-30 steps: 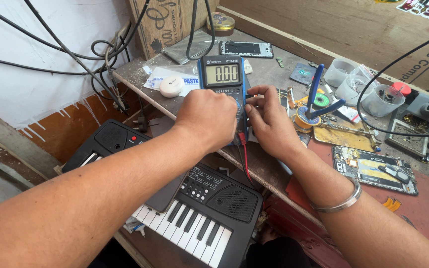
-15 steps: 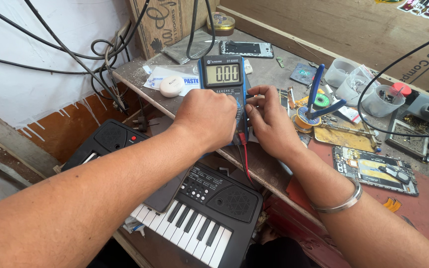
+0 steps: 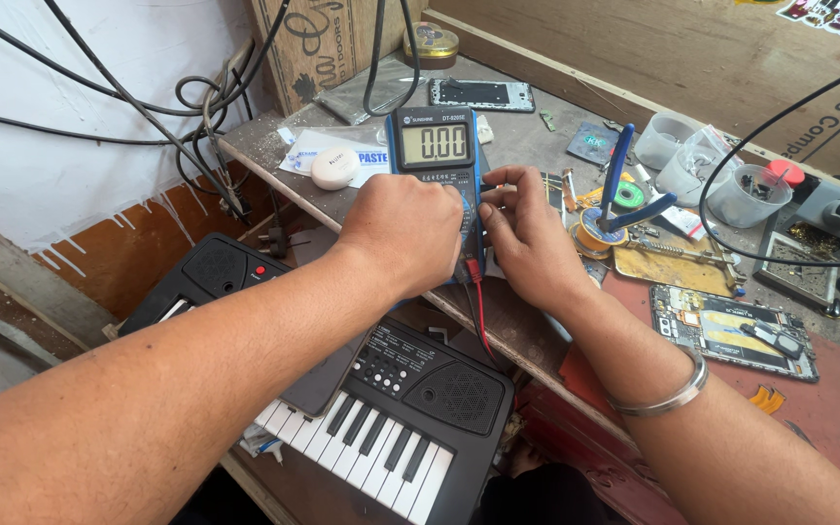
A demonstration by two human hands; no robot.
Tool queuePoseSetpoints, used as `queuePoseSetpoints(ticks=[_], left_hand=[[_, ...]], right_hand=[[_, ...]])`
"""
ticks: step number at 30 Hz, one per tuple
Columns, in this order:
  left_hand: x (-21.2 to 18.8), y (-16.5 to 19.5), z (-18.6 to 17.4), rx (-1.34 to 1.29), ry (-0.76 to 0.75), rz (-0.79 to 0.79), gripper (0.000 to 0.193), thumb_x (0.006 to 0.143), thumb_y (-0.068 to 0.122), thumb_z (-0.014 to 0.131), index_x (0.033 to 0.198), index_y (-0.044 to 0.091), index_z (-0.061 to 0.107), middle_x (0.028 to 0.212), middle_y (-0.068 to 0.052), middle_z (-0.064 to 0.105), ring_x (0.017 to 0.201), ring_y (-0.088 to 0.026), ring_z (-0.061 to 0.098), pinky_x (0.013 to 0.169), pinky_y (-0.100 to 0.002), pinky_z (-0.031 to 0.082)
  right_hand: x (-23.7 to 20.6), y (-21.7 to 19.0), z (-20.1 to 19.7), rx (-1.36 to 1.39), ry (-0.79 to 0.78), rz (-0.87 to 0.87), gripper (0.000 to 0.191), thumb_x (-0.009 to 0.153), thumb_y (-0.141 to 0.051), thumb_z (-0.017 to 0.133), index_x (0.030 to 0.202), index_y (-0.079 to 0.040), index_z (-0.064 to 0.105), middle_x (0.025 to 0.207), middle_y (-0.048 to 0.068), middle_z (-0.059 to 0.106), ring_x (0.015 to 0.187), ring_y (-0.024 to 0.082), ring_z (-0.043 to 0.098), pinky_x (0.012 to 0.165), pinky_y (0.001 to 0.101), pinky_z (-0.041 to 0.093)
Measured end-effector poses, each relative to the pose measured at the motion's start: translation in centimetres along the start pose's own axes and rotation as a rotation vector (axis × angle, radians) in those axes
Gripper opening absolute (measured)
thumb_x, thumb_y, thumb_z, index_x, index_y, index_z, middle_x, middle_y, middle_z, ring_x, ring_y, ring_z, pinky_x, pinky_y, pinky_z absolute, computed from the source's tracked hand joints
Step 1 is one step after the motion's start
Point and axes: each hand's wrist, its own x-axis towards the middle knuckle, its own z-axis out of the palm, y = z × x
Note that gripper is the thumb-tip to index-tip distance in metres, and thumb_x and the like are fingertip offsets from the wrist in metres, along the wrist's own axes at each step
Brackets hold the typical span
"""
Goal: The person uses a digital multimeter to test a small electronic component. They rotate the dial to select different measurement modes and touch the probes to the component, observing the readings on the display.
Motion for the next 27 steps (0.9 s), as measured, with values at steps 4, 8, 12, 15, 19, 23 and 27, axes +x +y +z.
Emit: queuePoseSetpoints(ticks=[4, 8, 12, 15, 19, 23, 27], left_hand=[[0.0, 0.0, -0.1, 0.008, -0.005, 0.000, 0.022, 0.089, 0.031, 0.066, 0.088, 0.010, 0.072, 0.073, -0.008, 0.075, 0.069, -0.023, 0.076, 0.056, -0.036, 0.058], [0.0, 0.0, -0.1, 0.017, -0.012, -0.001, 0.021, 0.089, 0.030, 0.066, 0.087, 0.011, 0.072, 0.073, -0.008, 0.075, 0.069, -0.023, 0.076, 0.055, -0.035, 0.058], [-0.1, 0.0, -0.1, 0.015, -0.012, -0.002, 0.021, 0.089, 0.031, 0.066, 0.087, 0.011, 0.072, 0.073, -0.007, 0.075, 0.069, -0.023, 0.076, 0.055, -0.035, 0.058], [-0.1, 0.0, -0.1, 0.013, -0.017, -0.001, 0.022, 0.090, 0.031, 0.066, 0.088, 0.010, 0.072, 0.073, -0.008, 0.075, 0.069, -0.023, 0.076, 0.056, -0.036, 0.058], [0.1, 0.0, -0.4, 0.019, 0.015, 0.001, 0.022, 0.088, 0.032, 0.065, 0.084, 0.012, 0.073, 0.074, -0.008, 0.075, 0.071, -0.025, 0.076, 0.059, -0.038, 0.058], [0.9, -0.5, -1.1, -0.027, 0.067, -0.039, 0.029, 0.092, 0.036, 0.061, 0.076, 0.015, 0.075, 0.073, -0.010, 0.075, 0.070, -0.027, 0.075, 0.060, -0.042, 0.058], [1.5, -2.8, -1.7, -0.128, 0.279, -0.112, 0.027, 0.092, 0.031, 0.059, 0.080, 0.013, 0.075, 0.068, -0.012, 0.073, 0.063, -0.029, 0.073, 0.058, -0.043, 0.057]], right_hand=[[0.0, 0.0, 0.0, 0.010, -0.001, -0.022, 0.032, 0.104, -0.011, 0.054, 0.133, -0.005, 0.041, 0.112, 0.012, 0.071, 0.087, 0.014, 0.068, 0.070, 0.0297, 0.056], [0.0, 0.0, -0.1, -0.001, -0.006, 0.002, 0.033, 0.103, -0.011, 0.053, 0.133, -0.005, 0.041, 0.112, 0.012, 0.071, 0.087, 0.014, 0.068, 0.070, 0.0302, 0.055], [0.0, 0.1, 0.0, 0.017, -0.006, -0.035, 0.032, 0.104, -0.010, 0.054, 0.133, -0.005, 0.041, 0.113, 0.013, 0.070, 0.090, 0.014, 0.067, 0.074, 0.0300, 0.056], [0.0, 0.2, 0.0, 0.037, -0.009, -0.021, 0.032, 0.104, -0.010, 0.053, 0.133, -0.005, 0.041, 0.113, 0.012, 0.070, 0.091, 0.013, 0.068, 0.074, 0.0299, 0.057], [0.1, 0.2, -0.1, 0.029, -0.009, -0.023, 0.032, 0.104, -0.009, 0.053, 0.133, -0.004, 0.041, 0.113, 0.013, 0.070, 0.091, 0.014, 0.068, 0.075, 0.0300, 0.057], [0.0, 0.3, -0.2, 0.034, -0.006, -0.009, 0.033, 0.104, -0.010, 0.055, 0.133, -0.005, 0.041, 0.112, 0.012, 0.069, 0.089, 0.014, 0.068, 0.074, 0.0298, 0.057], [-0.1, 0.2, -0.2, 0.059, -0.014, 0.006, 0.033, 0.103, -0.010, 0.054, 0.133, -0.005, 0.041, 0.113, 0.010, 0.070, 0.089, 0.013, 0.068, 0.073, 0.0288, 0.056]])
